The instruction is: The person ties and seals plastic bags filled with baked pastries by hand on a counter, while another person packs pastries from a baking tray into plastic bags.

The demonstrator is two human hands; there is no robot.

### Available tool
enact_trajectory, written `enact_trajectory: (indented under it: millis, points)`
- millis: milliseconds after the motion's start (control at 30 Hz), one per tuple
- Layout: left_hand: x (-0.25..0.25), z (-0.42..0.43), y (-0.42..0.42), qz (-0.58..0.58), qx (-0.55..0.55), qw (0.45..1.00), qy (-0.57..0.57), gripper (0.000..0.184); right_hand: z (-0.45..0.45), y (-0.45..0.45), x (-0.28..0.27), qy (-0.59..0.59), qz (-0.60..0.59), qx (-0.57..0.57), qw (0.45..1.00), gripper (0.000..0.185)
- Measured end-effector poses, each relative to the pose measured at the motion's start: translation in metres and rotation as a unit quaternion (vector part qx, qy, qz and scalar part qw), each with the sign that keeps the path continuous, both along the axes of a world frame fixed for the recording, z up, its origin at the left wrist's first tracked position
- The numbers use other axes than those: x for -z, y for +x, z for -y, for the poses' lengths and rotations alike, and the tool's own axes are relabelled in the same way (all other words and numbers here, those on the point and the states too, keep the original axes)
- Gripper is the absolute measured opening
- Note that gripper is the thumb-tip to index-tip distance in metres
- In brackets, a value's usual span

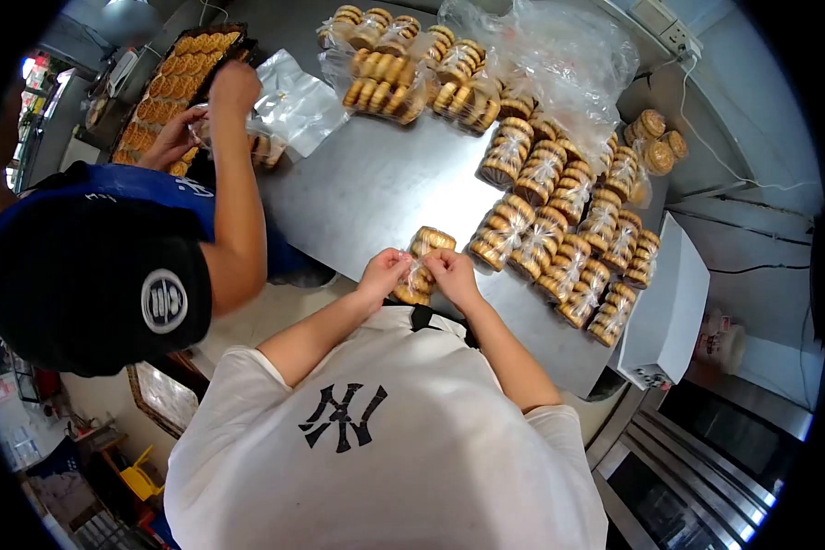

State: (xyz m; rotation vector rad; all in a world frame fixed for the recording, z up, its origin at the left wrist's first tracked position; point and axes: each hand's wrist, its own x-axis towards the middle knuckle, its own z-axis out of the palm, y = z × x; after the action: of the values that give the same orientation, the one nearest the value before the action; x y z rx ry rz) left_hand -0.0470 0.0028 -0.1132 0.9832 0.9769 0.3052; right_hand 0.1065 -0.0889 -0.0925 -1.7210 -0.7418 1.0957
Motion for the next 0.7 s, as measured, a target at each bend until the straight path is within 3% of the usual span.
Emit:
enact_trajectory:
  millis: [67, 133, 233, 300, 367, 400, 533, 600, 633, 667, 700]
  points:
    - [0.006, 0.002, 0.004, -0.020, 0.009, 0.999, 0.035, 0.011, 0.009, -0.001, -0.009, 0.014, 0.063, -0.041, 0.997, 0.015]
    - [-0.010, 0.000, 0.009, -0.087, 0.093, 0.955, 0.269, 0.014, 0.006, -0.003, -0.037, 0.069, 0.194, -0.103, 0.973, 0.013]
    - [-0.007, -0.006, 0.014, -0.124, 0.100, 0.936, 0.313, 0.016, 0.006, -0.003, -0.043, 0.121, 0.289, -0.135, 0.940, 0.012]
    - [-0.011, -0.022, 0.018, -0.152, 0.143, 0.938, 0.278, 0.016, 0.007, -0.002, -0.037, 0.108, 0.262, -0.144, 0.948, 0.008]
    - [-0.024, -0.029, 0.018, -0.056, 0.148, 0.987, 0.034, 0.018, 0.010, -0.003, -0.041, 0.115, 0.295, -0.159, 0.935, 0.007]
    - [-0.030, -0.032, 0.018, -0.038, 0.143, 0.989, -0.001, 0.019, 0.010, -0.003, -0.043, 0.122, 0.292, -0.157, 0.935, 0.007]
    - [-0.043, -0.023, 0.022, -0.056, 0.151, 0.983, 0.088, 0.021, 0.011, -0.001, -0.041, 0.138, 0.324, -0.163, 0.922, 0.007]
    - [-0.052, -0.018, 0.020, -0.084, 0.200, 0.920, 0.327, 0.022, 0.013, 0.009, -0.042, 0.142, 0.214, -0.186, 0.948, 0.007]
    - [-0.050, -0.017, 0.019, -0.084, 0.200, 0.920, 0.326, 0.022, 0.014, 0.008, -0.037, 0.141, 0.213, -0.186, 0.949, 0.007]
    - [-0.047, -0.017, 0.018, -0.057, 0.212, 0.895, 0.389, 0.024, 0.014, 0.006, -0.027, 0.111, 0.044, -0.067, 0.991, 0.008]
    - [-0.046, -0.015, 0.017, -0.031, 0.220, 0.865, 0.449, 0.027, 0.014, 0.004, -0.020, 0.074, -0.127, 0.053, 0.988, 0.008]
